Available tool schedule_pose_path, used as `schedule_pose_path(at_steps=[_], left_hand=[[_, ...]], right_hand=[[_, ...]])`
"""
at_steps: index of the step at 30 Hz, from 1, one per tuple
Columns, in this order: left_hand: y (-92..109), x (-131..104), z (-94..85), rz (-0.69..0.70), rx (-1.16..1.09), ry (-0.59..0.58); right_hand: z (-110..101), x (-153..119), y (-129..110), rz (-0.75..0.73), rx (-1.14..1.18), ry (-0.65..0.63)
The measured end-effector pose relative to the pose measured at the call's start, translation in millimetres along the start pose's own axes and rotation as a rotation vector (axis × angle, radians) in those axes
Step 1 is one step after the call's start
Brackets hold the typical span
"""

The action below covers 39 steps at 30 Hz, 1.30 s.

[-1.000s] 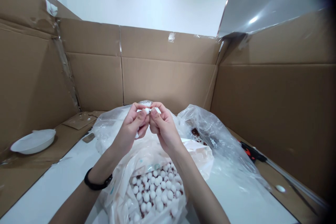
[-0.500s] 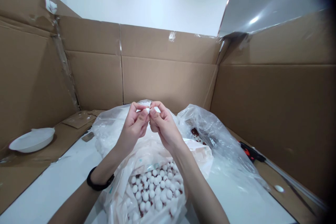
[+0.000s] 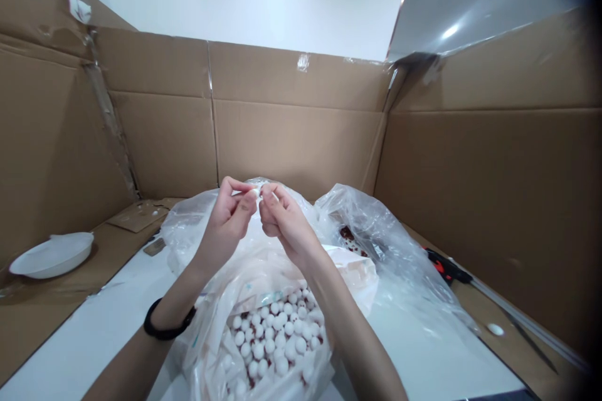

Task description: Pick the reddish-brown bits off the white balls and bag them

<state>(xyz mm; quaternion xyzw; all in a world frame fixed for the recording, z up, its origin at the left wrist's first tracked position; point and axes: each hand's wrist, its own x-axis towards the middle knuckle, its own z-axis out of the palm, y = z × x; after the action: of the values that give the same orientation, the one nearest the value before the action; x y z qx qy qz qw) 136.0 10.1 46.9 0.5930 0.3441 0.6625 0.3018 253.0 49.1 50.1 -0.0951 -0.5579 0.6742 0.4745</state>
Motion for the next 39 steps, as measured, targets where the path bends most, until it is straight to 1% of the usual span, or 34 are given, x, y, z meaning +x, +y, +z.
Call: schedule_pose_path(at_steps=[2,4,6,8,10,11,13,15,18,20,22,25,28,31,34,39], left_hand=[[5.1,2.2,-6.3,-0.012,0.027,0.021],[10.9,2.8,-10.9,-0.033,0.074,-0.025],[17.1,1.2,-12.8,-0.043,0.193,-0.129],[23.0,-1.8,-12.0,-0.045,0.36,-0.246],[27.2,-5.0,-9.6,-0.064,0.499,-0.34],[28.3,-6.3,-8.2,-0.077,0.537,-0.367],[28.2,-7.5,-5.6,-0.111,0.543,-0.367],[25.8,-6.5,-3.8,-0.168,0.468,-0.313],[21.7,-1.4,-3.7,-0.317,0.269,-0.228],[19.8,3.1,-5.3,-0.407,0.147,-0.195],[18.2,7.3,-7.6,-0.455,0.059,-0.165],[15.3,11.2,-10.4,-0.444,-0.027,-0.131],[11.4,11.0,-11.0,-0.415,-0.067,-0.153],[8.5,8.4,-9.4,-0.407,-0.029,-0.191],[8.9,5.9,-7.0,-0.394,0.019,-0.196],[13.0,5.2,-3.4,-0.35,0.061,-0.132]], right_hand=[[-6.5,1.4,-5.8,0.055,0.146,0.016],[-16.4,2.5,-13.5,0.046,0.349,0.115],[-27.8,3.5,-20.8,0.011,0.54,0.266],[-38.4,4.6,-26.0,0.006,0.682,0.407],[-46.8,5.9,-28.8,0.023,0.759,0.491],[-49.8,6.6,-29.5,0.032,0.776,0.515],[-53.5,7.8,-30.1,0.039,0.79,0.548],[-54.1,8.5,-30.1,0.045,0.809,0.576],[-50.4,8.8,-29.5,0.057,0.831,0.588],[-46.2,9.0,-28.7,0.066,0.834,0.576],[-41.6,9.3,-27.3,0.068,0.82,0.554],[-35.5,8.9,-23.5,0.052,0.795,0.462],[-31.3,7.8,-17.3,0.085,0.79,0.379],[-29.1,8.2,-9.5,0.16,0.782,0.394],[-27.6,10.4,-2.4,0.224,0.772,0.427],[-22.4,13.3,2.8,0.271,0.769,0.486]])
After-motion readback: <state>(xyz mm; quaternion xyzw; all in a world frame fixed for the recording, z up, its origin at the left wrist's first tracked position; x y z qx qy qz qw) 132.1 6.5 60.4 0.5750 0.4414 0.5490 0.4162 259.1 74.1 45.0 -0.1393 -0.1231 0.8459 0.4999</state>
